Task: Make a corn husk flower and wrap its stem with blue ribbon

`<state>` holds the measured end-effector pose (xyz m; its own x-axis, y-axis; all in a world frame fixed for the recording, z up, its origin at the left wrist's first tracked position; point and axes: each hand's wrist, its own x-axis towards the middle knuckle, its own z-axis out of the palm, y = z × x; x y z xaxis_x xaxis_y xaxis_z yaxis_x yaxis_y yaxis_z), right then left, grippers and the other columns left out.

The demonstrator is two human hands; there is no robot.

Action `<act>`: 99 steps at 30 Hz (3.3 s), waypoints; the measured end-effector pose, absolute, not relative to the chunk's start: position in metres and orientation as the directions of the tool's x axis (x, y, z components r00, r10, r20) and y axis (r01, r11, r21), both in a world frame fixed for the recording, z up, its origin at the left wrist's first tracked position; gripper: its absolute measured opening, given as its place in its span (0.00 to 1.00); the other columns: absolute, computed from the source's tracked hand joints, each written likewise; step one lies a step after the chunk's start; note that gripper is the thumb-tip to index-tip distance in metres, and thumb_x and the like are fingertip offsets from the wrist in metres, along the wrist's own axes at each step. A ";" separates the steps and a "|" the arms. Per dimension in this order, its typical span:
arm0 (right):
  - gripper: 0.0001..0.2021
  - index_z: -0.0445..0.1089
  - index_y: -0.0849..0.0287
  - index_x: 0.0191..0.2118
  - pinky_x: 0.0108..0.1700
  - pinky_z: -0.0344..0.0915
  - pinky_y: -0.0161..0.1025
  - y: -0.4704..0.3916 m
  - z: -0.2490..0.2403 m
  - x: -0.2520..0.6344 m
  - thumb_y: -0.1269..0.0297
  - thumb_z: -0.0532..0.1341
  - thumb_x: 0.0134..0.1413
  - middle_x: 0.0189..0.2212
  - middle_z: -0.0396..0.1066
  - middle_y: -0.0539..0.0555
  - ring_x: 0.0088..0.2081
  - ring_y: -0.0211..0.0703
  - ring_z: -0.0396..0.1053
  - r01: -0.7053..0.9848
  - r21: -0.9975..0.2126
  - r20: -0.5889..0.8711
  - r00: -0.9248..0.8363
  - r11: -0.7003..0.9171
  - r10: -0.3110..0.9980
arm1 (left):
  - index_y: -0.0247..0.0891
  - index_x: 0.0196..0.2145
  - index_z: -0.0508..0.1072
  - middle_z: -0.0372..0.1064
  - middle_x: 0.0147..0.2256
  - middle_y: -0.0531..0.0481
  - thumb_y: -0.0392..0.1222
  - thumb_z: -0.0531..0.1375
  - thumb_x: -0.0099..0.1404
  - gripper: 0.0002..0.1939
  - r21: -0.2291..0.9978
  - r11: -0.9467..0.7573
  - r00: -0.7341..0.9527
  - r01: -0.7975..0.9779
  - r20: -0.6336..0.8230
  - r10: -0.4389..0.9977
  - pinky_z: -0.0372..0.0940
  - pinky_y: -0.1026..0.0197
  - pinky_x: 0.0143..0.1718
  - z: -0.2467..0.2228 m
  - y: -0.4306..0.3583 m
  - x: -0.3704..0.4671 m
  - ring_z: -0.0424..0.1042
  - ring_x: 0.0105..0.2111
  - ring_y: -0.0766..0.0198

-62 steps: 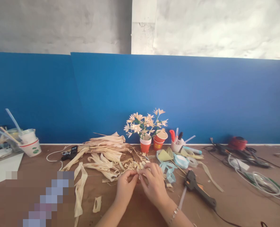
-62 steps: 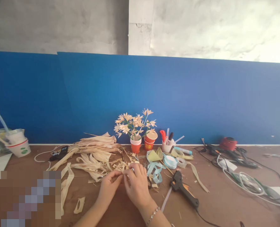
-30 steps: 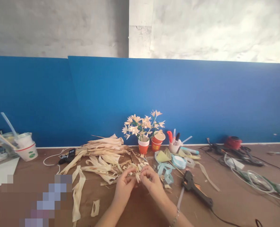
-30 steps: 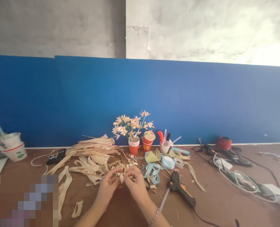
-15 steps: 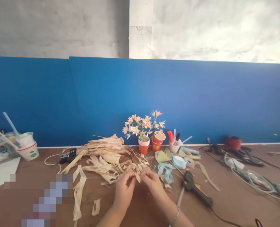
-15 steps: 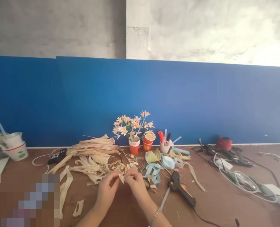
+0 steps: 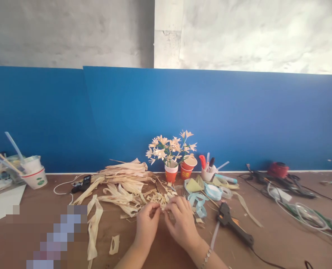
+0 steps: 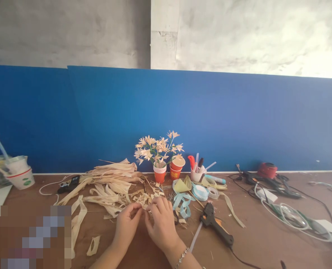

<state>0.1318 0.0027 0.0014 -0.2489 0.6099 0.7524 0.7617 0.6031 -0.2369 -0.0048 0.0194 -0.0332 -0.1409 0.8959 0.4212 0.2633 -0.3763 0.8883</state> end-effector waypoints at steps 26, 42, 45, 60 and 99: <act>0.03 0.62 0.57 0.31 0.38 0.55 0.43 -0.003 0.005 0.132 0.70 0.58 0.50 0.33 0.64 0.53 0.37 0.46 0.62 0.705 -0.344 0.752 -0.190 0.621 0.632 | 0.37 0.26 0.71 0.73 0.25 0.48 0.42 0.58 0.54 0.06 0.953 -0.285 -0.097 0.104 0.295 0.951 0.67 0.61 0.30 -0.032 0.019 -0.003 0.72 0.27 0.59; 0.11 0.59 0.58 0.20 0.36 0.59 0.37 0.009 0.000 0.130 0.68 0.54 0.52 0.26 0.60 0.50 0.32 0.41 0.62 0.270 -0.856 0.456 -0.003 0.440 0.890 | 0.37 0.23 0.69 0.67 0.21 0.54 0.37 0.59 0.51 0.02 0.972 -0.223 0.004 -0.068 0.224 0.975 0.64 0.64 0.27 -0.030 0.018 -0.001 0.67 0.23 0.64; 0.11 0.59 0.58 0.21 0.37 0.58 0.37 0.010 0.000 0.132 0.68 0.54 0.53 0.27 0.60 0.50 0.33 0.41 0.61 0.260 -0.860 0.454 0.000 0.438 0.891 | 0.37 0.21 0.69 0.67 0.19 0.55 0.37 0.60 0.49 0.03 0.978 -0.162 0.040 -0.134 0.168 0.985 0.65 0.63 0.28 -0.024 0.017 0.000 0.68 0.23 0.64; 0.09 0.62 0.58 0.22 0.38 0.58 0.36 0.010 0.004 0.134 0.68 0.55 0.53 0.28 0.61 0.51 0.34 0.41 0.62 0.282 -0.836 0.480 -0.041 0.471 0.876 | 0.36 0.18 0.69 0.67 0.18 0.54 0.39 0.63 0.47 0.07 0.968 -0.102 0.078 -0.231 0.123 0.989 0.65 0.64 0.26 -0.020 0.016 0.001 0.67 0.21 0.65; 0.11 0.64 0.58 0.22 0.39 0.59 0.38 0.016 0.002 0.142 0.61 0.57 0.52 0.29 0.63 0.52 0.34 0.43 0.63 0.295 -0.854 0.446 -0.010 0.428 0.895 | 0.34 0.44 0.70 0.74 0.27 0.47 0.41 0.65 0.47 0.24 0.978 -0.024 0.077 -0.207 0.041 0.996 0.64 0.65 0.20 -0.019 0.018 -0.002 0.72 0.24 0.61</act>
